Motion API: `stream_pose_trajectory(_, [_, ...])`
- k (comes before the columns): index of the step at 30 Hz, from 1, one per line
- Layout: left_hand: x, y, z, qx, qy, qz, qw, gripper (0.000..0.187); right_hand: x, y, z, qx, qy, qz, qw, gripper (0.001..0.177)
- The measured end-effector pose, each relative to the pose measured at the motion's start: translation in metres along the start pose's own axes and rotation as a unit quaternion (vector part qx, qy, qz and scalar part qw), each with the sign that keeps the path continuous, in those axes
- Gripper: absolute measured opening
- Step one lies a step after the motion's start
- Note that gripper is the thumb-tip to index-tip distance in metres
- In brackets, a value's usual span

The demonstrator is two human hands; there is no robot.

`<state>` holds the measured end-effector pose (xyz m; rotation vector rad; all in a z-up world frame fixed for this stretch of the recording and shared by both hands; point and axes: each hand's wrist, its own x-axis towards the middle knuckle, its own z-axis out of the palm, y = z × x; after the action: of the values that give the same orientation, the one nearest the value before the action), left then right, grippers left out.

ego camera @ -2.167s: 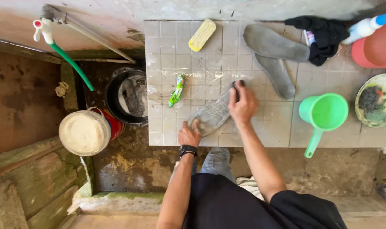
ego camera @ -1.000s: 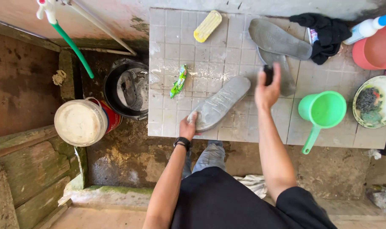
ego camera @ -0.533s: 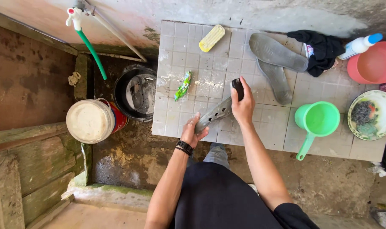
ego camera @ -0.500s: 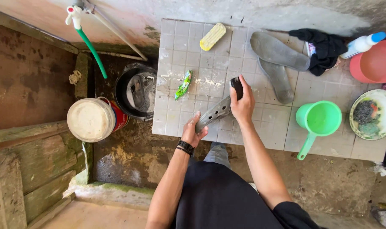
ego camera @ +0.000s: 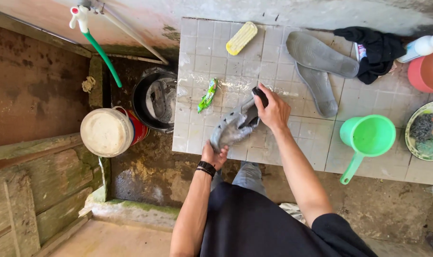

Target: Scrubbing and rinsing a pair of shoes at an outdoor washing station.

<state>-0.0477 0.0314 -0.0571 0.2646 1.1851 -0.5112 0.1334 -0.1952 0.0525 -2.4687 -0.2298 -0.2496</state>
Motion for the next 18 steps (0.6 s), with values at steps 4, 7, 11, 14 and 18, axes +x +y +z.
stream_pose_trajectory(4, [-0.066, 0.019, 0.060, 0.268, 0.156, 0.159, 0.937, 0.061, -0.003, 0.041, 0.027, 0.061, 0.015, -0.001, 0.998, 0.033])
stream_pose_trajectory(7, [-0.037, 0.019, 0.042, 0.441, 0.110, 0.393, 0.799, 0.066, -0.006, 0.068, 0.023, 0.282, -0.013, 0.200, 0.938, 0.039])
stream_pose_trajectory(11, [-0.014, 0.027, 0.051, 0.457, 0.066, 0.429, 0.776, 0.065, -0.020, 0.075, 0.010, 0.349, -0.039, 0.337, 0.873, 0.050])
stream_pose_trajectory(14, [-0.030, 0.017, 0.083, 0.487, 0.017, 0.364, 0.794, 0.073, -0.037, 0.043, -0.016, 0.196, 0.017, 0.206, 0.959, 0.046])
stream_pose_trajectory(18, [-0.037, -0.009, 0.124, 0.614, 0.028, 0.224, 0.757, 0.064, -0.061, 0.014, -0.020, 0.047, 0.067, 0.016, 0.997, 0.043])
